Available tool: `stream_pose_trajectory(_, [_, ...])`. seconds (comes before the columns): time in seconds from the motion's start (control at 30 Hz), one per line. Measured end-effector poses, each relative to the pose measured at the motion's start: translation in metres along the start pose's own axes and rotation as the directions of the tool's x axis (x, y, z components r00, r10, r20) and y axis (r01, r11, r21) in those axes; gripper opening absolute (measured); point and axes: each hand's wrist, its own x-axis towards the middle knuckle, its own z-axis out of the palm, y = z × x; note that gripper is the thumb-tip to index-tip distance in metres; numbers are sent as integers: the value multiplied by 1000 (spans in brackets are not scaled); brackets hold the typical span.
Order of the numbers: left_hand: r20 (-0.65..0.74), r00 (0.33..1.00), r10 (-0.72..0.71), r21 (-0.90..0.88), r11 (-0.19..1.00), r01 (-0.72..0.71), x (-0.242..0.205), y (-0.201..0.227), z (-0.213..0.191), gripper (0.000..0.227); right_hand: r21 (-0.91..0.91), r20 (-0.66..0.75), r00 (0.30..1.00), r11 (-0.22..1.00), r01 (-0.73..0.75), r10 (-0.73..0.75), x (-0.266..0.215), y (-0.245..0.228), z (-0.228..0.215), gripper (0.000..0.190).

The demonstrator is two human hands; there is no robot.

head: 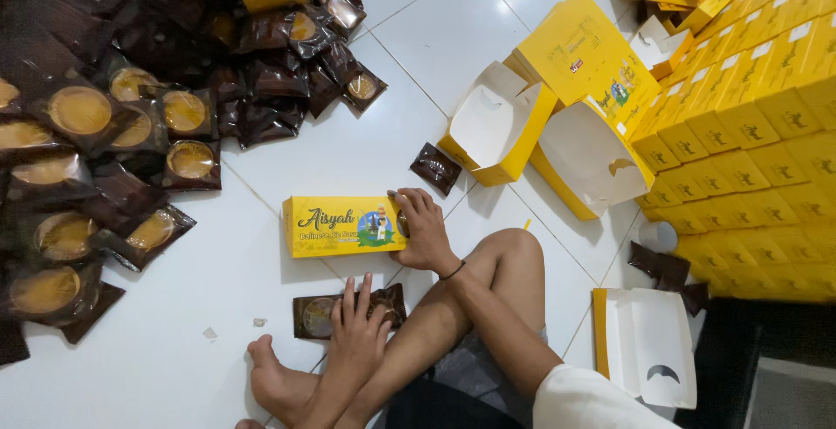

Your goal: The person sits on the floor and packs individually wrapped snacks into yellow cardboard boxes. They pick up snacks from a pile, place them into the boxes, and close the boxes.

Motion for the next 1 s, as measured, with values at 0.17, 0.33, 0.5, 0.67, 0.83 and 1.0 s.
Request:
stream_pose_trajectory(0.17, [-8,990,143,-51,988,-144,-2,-7,8,26,-6,-24,1000,1000,17,-17,0,-2,-2,92])
stream_pose_trajectory(0.33, [10,997,81,-47,996,-80,-5,-10,12,71,0,-19,1000,1000,16,-16,-1,-2,-2,93])
stream_pose_trajectory(0.5, [82,997,-2,-38,999,5,-8,-14,27,71,7,-13,1000,1000,10,-10,0,-2,-2,94])
stream_pose_trajectory(0.67, [81,997,-5,-51,999,9,-9,-15,29,70,-13,-15,1000,1000,17,-17,0,-2,-2,96])
stream_pose_trajectory(0.83, [8,999,38,-80,996,-37,-5,-11,13,68,-10,-10,1000,1000,15,-15,0,-1,-2,94])
stream_pose_trajectory(1.0, [-296,955,24,-105,993,-58,13,-18,-11,64,9,-21,999,999,35,-35,-2,4,-6,92])
